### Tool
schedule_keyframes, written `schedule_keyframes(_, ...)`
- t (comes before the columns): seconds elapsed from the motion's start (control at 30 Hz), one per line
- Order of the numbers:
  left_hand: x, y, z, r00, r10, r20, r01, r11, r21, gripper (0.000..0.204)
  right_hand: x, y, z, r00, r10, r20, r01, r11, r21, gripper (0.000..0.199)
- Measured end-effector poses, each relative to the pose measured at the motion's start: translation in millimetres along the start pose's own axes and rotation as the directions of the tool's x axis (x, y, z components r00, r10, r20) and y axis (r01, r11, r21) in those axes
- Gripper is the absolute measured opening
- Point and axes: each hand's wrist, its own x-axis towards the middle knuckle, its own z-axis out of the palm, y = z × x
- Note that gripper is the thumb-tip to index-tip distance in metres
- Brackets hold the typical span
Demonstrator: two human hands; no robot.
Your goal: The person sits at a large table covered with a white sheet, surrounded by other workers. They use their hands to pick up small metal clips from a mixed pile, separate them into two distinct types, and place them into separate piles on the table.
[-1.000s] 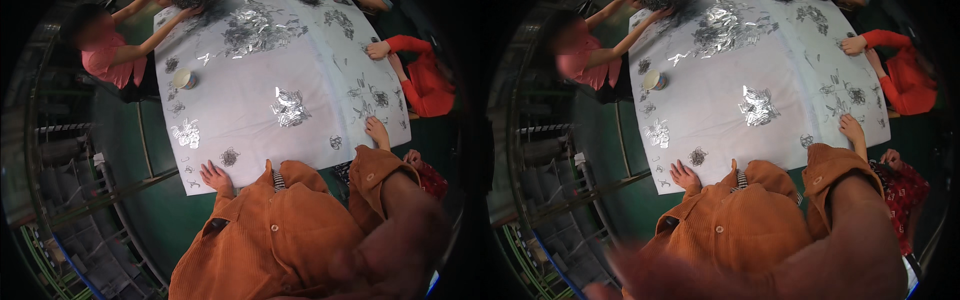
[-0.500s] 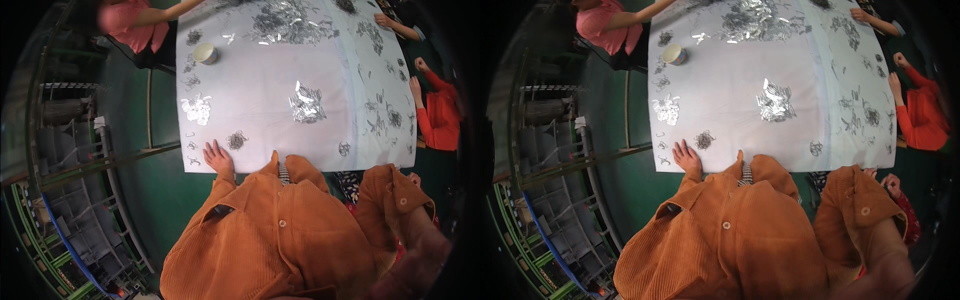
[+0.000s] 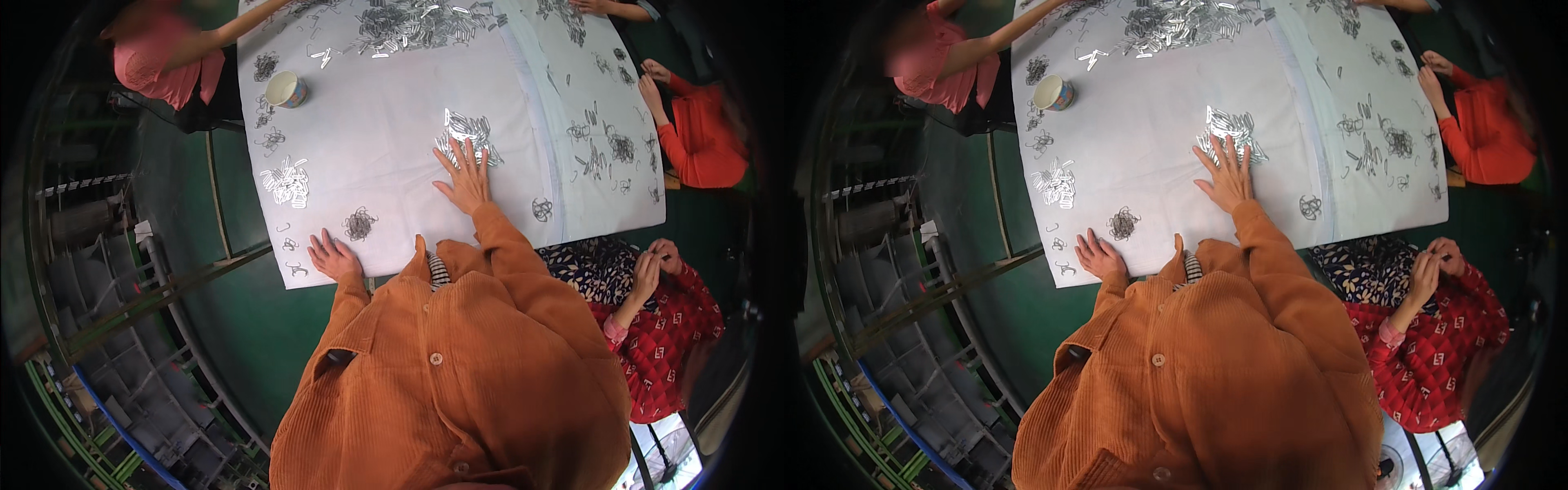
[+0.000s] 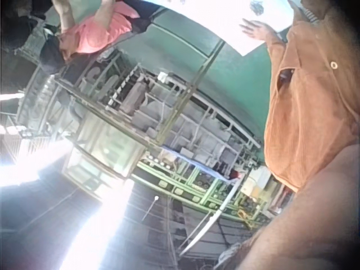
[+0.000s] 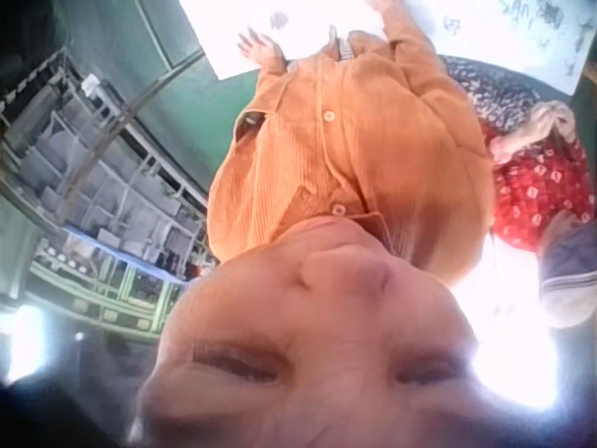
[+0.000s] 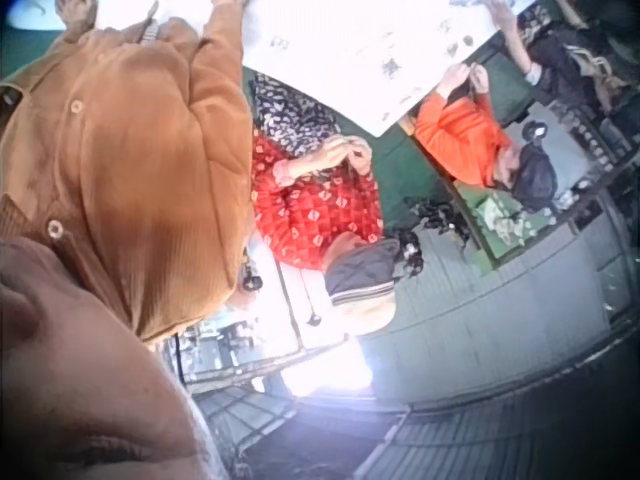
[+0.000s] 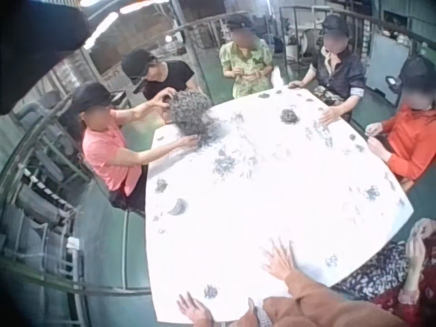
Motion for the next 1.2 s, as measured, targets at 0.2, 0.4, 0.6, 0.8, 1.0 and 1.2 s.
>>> schedule_keyframes(0.2,0,3,-4,0.999,-0.013,0.029,0.013,1.000,0.006,0.046,-3,49,-4,0.992,0.077,-0.100,-0.082,0.996,-0.044,0.062)
schedule_keyframes(0.4,1,0,-3,0.999,-0.010,0.042,0.009,1.000,0.004,0.046,-9,21,2,0.990,-0.137,-0.027,0.134,0.987,-0.092,0.061)
schedule_keyframes(0.6,0,-2,-5,0.998,-0.008,0.058,0.007,1.000,0.017,0.047,-8,-16,8,0.992,-0.122,-0.017,0.122,0.992,-0.034,0.062)
schedule_keyframes(0.8,0,3,-8,0.997,-0.018,0.081,0.018,1.000,0.005,0.047,-7,-4,20,0.971,-0.238,0.033,0.239,0.971,-0.025,0.059)
schedule_keyframes(1.0,-1,6,-10,0.998,-0.023,0.052,0.024,1.000,-0.018,0.046,-3,-6,13,0.973,-0.232,0.017,0.231,0.973,0.028,0.054)
schedule_keyframes(1.2,0,5,-6,0.998,-0.024,0.056,0.024,1.000,-0.009,0.046,-3,-5,11,0.974,-0.228,-0.017,0.228,0.970,0.077,0.053)
